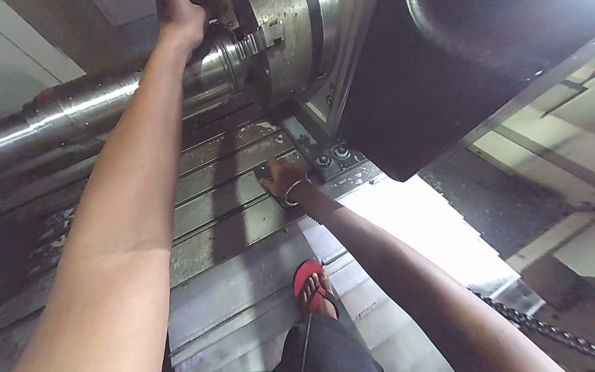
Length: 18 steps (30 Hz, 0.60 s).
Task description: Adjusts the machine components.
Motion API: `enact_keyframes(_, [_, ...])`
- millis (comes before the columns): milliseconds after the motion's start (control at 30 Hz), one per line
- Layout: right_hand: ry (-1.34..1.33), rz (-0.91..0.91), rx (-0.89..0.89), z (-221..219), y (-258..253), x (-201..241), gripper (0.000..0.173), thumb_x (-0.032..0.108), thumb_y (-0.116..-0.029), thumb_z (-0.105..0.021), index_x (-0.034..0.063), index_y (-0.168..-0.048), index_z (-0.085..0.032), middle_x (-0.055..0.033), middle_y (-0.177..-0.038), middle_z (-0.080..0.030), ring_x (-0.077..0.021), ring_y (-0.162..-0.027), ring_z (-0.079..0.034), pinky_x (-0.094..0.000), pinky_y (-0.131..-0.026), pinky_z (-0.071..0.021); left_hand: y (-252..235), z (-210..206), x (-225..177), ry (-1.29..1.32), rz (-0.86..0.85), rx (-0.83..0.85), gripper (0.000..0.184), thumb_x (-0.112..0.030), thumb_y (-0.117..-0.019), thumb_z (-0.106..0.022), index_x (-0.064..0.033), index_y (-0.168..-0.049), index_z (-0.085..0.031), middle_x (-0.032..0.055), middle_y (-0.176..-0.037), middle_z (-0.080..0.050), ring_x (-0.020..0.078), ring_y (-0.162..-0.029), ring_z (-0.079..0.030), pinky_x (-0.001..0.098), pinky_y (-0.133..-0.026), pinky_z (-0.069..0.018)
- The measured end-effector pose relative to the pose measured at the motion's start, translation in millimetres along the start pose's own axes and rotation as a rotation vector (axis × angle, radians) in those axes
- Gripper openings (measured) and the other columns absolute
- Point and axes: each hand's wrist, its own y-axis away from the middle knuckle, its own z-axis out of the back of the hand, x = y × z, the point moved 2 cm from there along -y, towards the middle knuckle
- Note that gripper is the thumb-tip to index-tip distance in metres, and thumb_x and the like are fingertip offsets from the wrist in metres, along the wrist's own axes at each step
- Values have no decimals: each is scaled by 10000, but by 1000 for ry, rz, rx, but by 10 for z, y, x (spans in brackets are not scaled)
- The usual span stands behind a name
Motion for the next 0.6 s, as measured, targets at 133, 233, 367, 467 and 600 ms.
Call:
enact_keyframes(133, [-3,1,-2,-16,-8,-7,623,510,-980,-629,119,-1451,-515,-192,-1339,-623,-386,-1193,-642,-600,-937,-531,14,-2,-2,-6,6,-1,374,-107,-911,-671,-50,-1278,-630,131,-1210,-669,185,-1064,-660,384,-933,-547])
enact_keyframes(233, [-8,3,-4,-22,-14,-17,611,501,-981,-631,120,-1445,-519,-194,-1339,-623,-387,-1191,-643,-601,-936,-529,-2,-9,6,-14,15,-7,386,-131,-908,-688,-52,-1281,-627,135,-1201,-671,194,-1051,-665,387,-924,-550])
enact_keyframes(367, [1,1,-6,-20,-4,-10,600,505,-984,-624,120,-1432,-524,-203,-1330,-622,-392,-1175,-649,-598,-919,-537,6,-9,-3,-12,19,-9,368,-128,-900,-706,-50,-1254,-642,132,-1198,-674,190,-1075,-656,388,-958,-531])
enact_keyframes(467, [13,-4,-7,-15,0,-8,593,503,-986,-620,126,-1433,-521,-202,-1331,-616,-393,-1165,-652,-592,-905,-543,4,-7,-11,-30,21,-5,352,-127,-910,-691,-44,-1249,-647,134,-1201,-676,187,-1085,-657,390,-973,-527])
enact_keyframes(600, [8,-3,-8,-18,-11,-8,601,496,-981,-629,126,-1441,-517,-204,-1336,-616,-392,-1169,-651,-597,-904,-541,-1,7,-10,-55,8,-17,301,-145,-906,-698,-57,-1193,-670,116,-1156,-687,172,-1048,-661,383,-946,-532])
